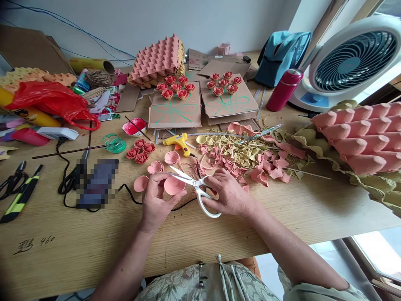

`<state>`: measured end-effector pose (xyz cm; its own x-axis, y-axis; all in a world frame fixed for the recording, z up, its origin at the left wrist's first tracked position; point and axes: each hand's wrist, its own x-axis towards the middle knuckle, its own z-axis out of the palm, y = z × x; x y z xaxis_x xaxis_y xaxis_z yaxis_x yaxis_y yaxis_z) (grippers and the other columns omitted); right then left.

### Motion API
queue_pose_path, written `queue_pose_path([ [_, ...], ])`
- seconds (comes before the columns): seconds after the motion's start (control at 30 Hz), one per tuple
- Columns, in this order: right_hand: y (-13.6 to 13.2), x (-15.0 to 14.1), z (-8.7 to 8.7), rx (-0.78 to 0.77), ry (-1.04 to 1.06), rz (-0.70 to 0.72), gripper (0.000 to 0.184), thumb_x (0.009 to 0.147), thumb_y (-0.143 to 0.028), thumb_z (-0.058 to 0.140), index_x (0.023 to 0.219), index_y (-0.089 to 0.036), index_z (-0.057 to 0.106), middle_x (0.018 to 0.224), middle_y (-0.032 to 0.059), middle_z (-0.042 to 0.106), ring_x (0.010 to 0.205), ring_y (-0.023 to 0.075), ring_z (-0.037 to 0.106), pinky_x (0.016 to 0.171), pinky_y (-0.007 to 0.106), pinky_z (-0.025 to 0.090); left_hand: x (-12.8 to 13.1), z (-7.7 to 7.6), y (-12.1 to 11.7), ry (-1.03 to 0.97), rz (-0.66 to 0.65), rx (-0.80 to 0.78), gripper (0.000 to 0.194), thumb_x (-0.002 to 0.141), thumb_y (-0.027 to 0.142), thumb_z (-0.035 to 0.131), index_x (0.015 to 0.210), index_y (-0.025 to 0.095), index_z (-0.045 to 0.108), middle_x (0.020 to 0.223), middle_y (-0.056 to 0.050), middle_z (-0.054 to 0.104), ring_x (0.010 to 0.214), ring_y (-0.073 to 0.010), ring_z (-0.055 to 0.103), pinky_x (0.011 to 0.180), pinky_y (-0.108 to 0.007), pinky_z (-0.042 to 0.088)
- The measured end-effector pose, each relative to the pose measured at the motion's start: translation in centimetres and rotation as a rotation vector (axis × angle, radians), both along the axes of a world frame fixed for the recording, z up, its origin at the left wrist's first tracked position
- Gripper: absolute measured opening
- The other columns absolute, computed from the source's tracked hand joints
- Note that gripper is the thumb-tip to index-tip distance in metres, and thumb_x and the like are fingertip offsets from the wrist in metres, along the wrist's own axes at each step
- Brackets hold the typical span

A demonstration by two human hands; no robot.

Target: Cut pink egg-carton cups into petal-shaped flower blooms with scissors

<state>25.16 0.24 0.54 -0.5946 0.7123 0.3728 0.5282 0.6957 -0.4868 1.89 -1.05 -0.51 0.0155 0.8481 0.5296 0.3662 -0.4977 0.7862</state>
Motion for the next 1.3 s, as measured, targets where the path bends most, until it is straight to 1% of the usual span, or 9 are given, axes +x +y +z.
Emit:
queue_pose_path([
  [0.13,0.1,0.0,-0.4,-0.092,0.004,-0.018,0.031,0.097,-0.037,0.055,0.073,-0.023,0.041,0.063,-0.0019,0.046,0.062,0.0159,0.044,0.064,0.029,0.035,-0.1,-0.1,0.1,0.004,-0.009,-0.010,0.043,0.075,0.029,0.085,0.109,0.021,0.060,0.103,-0.005,0.067,0.097,-0.0194,0.067,0.089,-0.032,0.056],
  [0.33,0.4,-0.5,-0.9,-0.408,0.072,-0.131,0.029,0.095,-0.036,0.058,0.072,-0.021,0.047,0.062,-0.0039,0.045,0.056,0.0113,0.038,0.054,0.026,0.028,0.0,0.1,0.2,-0.088,-0.049,-0.120,0.047,0.077,0.031,0.082,0.116,0.021,0.058,0.109,-0.007,0.067,0.097,-0.0201,0.068,0.084,-0.031,0.058],
  [0.5,0.2,-0.9,-0.9,-0.646,0.322,-0.166,0.017,0.090,-0.036,0.066,0.090,-0.020,0.059,0.077,-0.0010,0.057,0.066,0.0135,0.046,0.058,0.025,0.036,0.2,0.0,0.2,0.056,-0.082,-0.146,0.045,0.082,0.028,0.077,0.123,0.022,0.059,0.115,-0.008,0.068,0.099,-0.0205,0.067,0.085,-0.032,0.056],
  [0.57,0.0,-1.1,-0.9,-0.698,0.413,-0.178,0.023,0.086,-0.037,0.072,0.097,-0.021,0.059,0.083,-0.0011,0.058,0.070,0.0140,0.048,0.061,0.025,0.039,0.4,0.1,0.1,0.121,-0.099,-0.139,0.046,0.084,0.028,0.076,0.126,0.022,0.058,0.117,-0.008,0.069,0.096,-0.0196,0.067,0.082,-0.031,0.056],
  [0.8,-0.1,-1.8,-1.1,-0.678,0.588,-0.230,0.029,0.083,-0.034,0.075,0.100,-0.022,0.055,0.086,-0.0009,0.057,0.080,0.0171,0.055,0.073,0.029,0.046,1.4,-0.1,-0.5,0.238,-0.161,-0.113,0.042,0.085,0.026,0.075,0.123,0.023,0.057,0.111,-0.006,0.071,0.086,-0.0167,0.066,0.077,-0.030,0.055],
  [0.9,0.1,-1.7,-1.2,-0.557,0.513,-0.317,0.023,0.082,-0.025,0.072,0.097,-0.022,0.054,0.084,-0.0010,0.059,0.080,0.0175,0.056,0.073,0.030,0.046,1.6,-0.3,-0.6,0.291,-0.170,-0.085,0.045,0.083,0.022,0.076,0.123,0.023,0.056,0.111,-0.006,0.070,0.091,-0.0179,0.066,0.079,-0.030,0.055],
  [1.03,0.4,-1.2,-1.2,-0.364,0.446,-0.461,0.020,0.078,-0.018,0.069,0.090,-0.022,0.054,0.080,-0.0013,0.059,0.076,0.0174,0.057,0.072,0.030,0.047,1.5,-0.3,-0.6,0.269,-0.127,-0.122,0.042,0.083,0.021,0.075,0.122,0.023,0.058,0.107,-0.005,0.071,0.083,-0.0162,0.065,0.077,-0.031,0.055],
  [1.1,0.5,-1.0,-1.0,-0.390,0.491,-0.464,0.020,0.079,-0.021,0.070,0.093,-0.022,0.055,0.080,-0.0012,0.060,0.075,0.0171,0.057,0.071,0.030,0.048,1.4,-0.2,-0.5,0.217,-0.134,-0.171,0.041,0.084,0.022,0.074,0.123,0.023,0.059,0.111,-0.006,0.072,0.087,-0.0174,0.067,0.078,-0.031,0.055],
  [1.3,0.4,-1.4,-0.7,-0.663,0.647,-0.333,0.033,0.078,-0.040,0.079,0.097,-0.022,0.057,0.084,0.0001,0.061,0.075,0.0167,0.057,0.070,0.031,0.048,1.3,0.0,-0.3,-0.003,-0.257,-0.321,0.043,0.090,0.031,0.069,0.131,0.021,0.060,0.126,-0.012,0.068,0.116,-0.0251,0.066,0.092,-0.036,0.059],
])
